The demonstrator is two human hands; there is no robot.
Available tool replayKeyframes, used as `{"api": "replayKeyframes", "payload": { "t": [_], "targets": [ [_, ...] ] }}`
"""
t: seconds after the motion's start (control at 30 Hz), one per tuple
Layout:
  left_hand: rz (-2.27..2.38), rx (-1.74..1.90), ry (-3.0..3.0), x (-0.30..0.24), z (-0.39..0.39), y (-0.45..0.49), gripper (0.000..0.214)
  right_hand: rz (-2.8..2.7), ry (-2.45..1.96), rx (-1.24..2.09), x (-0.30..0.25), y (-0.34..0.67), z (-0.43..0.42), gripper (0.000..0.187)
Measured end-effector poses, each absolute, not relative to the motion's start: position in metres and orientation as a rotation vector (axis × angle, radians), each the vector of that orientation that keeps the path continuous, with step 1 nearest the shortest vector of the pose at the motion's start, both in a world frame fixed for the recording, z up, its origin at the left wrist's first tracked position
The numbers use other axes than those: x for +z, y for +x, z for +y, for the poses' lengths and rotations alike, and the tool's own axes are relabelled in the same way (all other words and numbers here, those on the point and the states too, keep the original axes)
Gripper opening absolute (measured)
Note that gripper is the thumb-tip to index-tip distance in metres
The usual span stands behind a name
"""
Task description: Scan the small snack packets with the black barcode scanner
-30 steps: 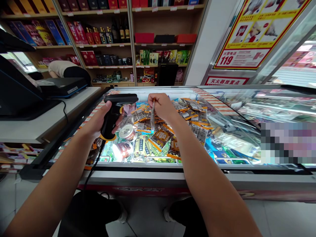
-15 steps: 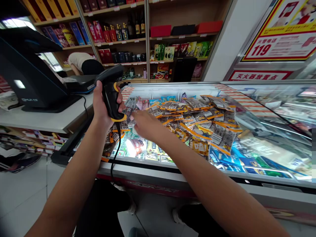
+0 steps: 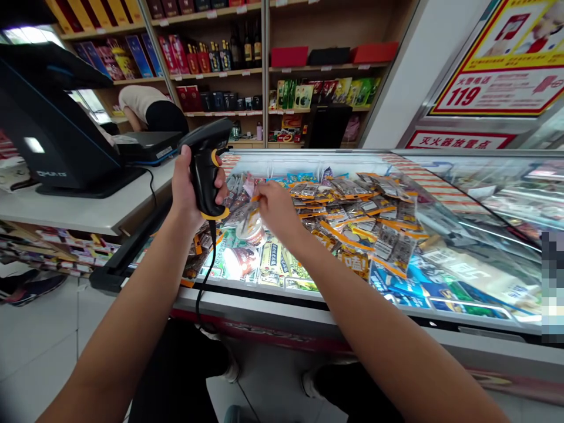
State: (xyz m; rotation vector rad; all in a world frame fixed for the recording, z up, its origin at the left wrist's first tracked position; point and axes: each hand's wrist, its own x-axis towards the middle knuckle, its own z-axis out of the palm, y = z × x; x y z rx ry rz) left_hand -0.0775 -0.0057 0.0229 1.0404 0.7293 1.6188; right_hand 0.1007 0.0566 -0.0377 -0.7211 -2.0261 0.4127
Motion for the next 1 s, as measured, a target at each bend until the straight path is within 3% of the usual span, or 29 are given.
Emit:
{"api": "replayKeyframes", "payload": {
  "t": [0.17, 0.37, 0.63, 0.87, 1.0],
  "targets": [
    [0.711, 1.373, 1.245, 0.013, -0.007, -0.072, 0.061, -1.748, -0.628, 0.897, -0.022, 0.142, 0.080, 0.017],
    [0.766, 1.073, 1.448, -0.001, -0.011, -0.061, 0.063, -1.487, -0.602, 1.217, -0.007, 0.167, 0.085, 0.036],
    [0.767, 1.019, 1.530, -0.002, -0.012, -0.063, 0.060, -1.655, -0.546, 1.228, -0.002, 0.177, 0.082, 0.033],
    [0.781, 0.918, 1.654, -0.006, -0.012, -0.067, 0.073, -1.715, -0.567, 1.191, -0.002, 0.175, 0.082, 0.019],
    [0.801, 1.056, 1.525, -0.002, -0.012, -0.064, 0.064, -1.968, -0.688, 0.852, 0.001, 0.184, 0.088, 0.015]
  ]
}}
